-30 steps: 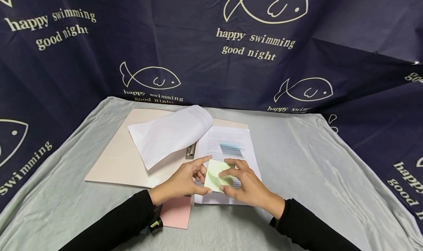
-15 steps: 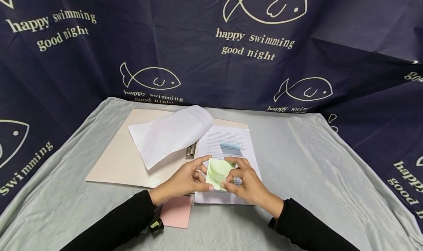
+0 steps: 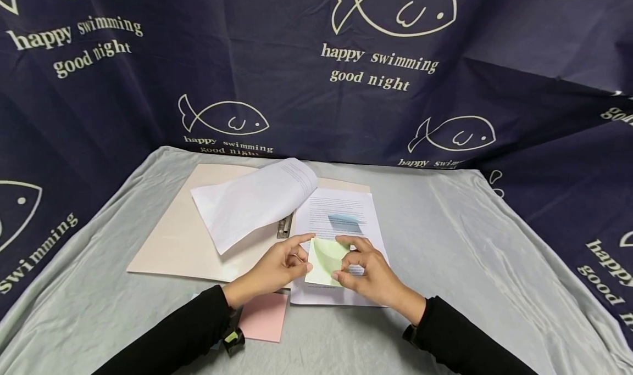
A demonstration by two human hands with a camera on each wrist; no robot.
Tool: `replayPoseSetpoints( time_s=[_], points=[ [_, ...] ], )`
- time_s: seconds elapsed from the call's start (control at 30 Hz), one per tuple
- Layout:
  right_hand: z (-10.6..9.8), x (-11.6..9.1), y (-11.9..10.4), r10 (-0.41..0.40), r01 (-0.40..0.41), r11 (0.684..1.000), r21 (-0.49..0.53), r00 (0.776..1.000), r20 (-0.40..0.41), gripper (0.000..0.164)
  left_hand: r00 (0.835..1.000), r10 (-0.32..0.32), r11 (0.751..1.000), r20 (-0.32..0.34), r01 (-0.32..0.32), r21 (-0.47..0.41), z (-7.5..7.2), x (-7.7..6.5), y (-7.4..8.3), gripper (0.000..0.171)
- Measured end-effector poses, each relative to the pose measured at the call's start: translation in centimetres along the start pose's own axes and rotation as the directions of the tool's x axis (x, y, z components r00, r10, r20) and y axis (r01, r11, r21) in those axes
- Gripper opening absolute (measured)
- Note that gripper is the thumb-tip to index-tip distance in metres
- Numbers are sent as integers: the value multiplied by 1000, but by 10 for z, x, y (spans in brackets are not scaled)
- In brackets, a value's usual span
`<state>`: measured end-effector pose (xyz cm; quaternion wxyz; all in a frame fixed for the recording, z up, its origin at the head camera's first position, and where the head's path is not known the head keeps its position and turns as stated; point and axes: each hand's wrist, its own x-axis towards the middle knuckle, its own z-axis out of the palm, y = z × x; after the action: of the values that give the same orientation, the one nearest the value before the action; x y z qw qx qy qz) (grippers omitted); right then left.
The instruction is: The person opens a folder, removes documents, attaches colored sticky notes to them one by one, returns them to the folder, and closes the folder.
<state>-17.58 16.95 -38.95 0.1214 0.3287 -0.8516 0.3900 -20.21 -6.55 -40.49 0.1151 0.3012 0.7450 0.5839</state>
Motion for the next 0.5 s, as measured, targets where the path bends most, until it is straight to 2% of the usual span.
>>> replayPoseSetpoints(
  time_s=[0.3, 0.4, 0.5],
  points=[
    [5, 0, 1, -59, 52, 995, -81, 994, -91, 21, 1000, 1, 1000, 7, -1, 28, 0, 0, -3, 59],
    [5, 0, 2, -52, 46, 997, -64, 994, -96, 18, 1000, 0, 999, 3, 0, 38, -1, 0, -3, 59],
    [3, 0, 1, -12, 10, 1000, -23, 997, -79, 15, 1000, 1, 999, -1, -1, 36, -2, 0, -3, 59]
  ],
)
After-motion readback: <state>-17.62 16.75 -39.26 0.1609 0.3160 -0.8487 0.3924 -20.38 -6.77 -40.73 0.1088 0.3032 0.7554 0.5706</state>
